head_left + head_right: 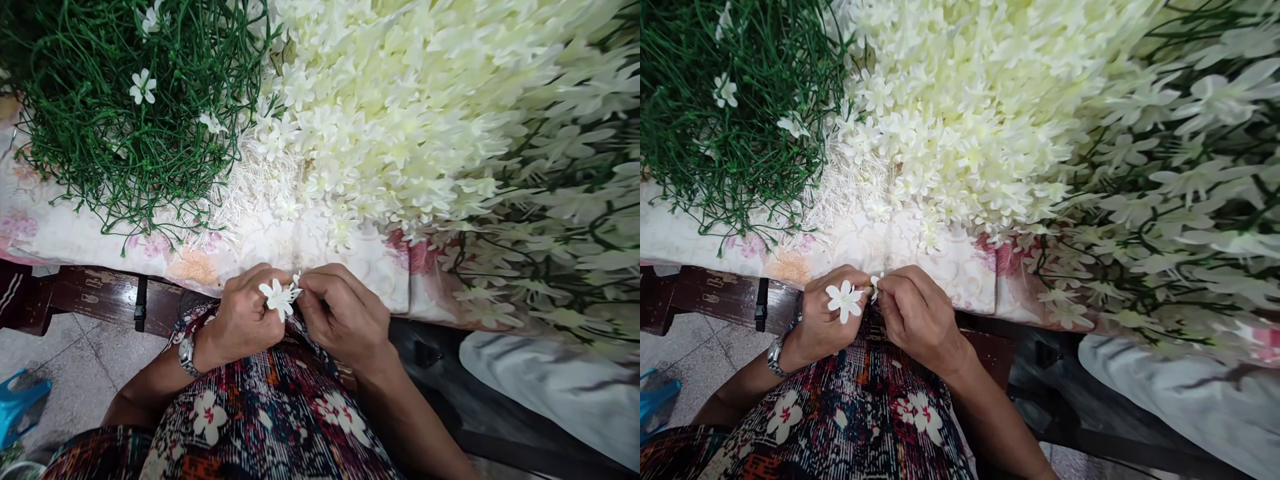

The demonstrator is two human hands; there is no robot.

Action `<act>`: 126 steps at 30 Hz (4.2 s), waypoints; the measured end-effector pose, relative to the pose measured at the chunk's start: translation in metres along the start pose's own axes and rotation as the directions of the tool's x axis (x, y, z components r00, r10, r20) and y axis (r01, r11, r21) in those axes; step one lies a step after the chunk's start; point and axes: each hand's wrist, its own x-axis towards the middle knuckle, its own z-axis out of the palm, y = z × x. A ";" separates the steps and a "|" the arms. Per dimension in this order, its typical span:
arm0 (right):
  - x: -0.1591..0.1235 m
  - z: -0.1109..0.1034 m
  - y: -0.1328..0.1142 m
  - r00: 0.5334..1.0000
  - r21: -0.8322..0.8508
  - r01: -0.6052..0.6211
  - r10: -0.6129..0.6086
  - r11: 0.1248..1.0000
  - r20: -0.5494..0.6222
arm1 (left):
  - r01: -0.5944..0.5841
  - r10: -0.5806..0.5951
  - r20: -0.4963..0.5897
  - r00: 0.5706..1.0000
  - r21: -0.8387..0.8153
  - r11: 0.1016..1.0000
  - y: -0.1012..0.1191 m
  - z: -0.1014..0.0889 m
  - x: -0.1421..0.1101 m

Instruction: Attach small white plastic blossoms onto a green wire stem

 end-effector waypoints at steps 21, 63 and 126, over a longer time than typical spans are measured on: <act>0.016 -0.026 -0.004 1.000 0.059 0.003 -0.004 0.998 0.022 | 0.385 -0.378 0.133 0.916 -0.553 0.739 -0.006 -0.012 0.005; 0.021 -0.019 0.005 0.990 0.053 0.101 -0.105 0.994 0.094 | 0.093 -0.083 0.062 0.995 -0.178 0.980 -0.005 -0.006 0.004; 0.020 0.001 0.000 1.000 0.058 0.018 -0.018 0.998 -0.002 | -0.052 0.041 -0.082 0.996 -0.143 0.988 -0.016 -0.001 0.002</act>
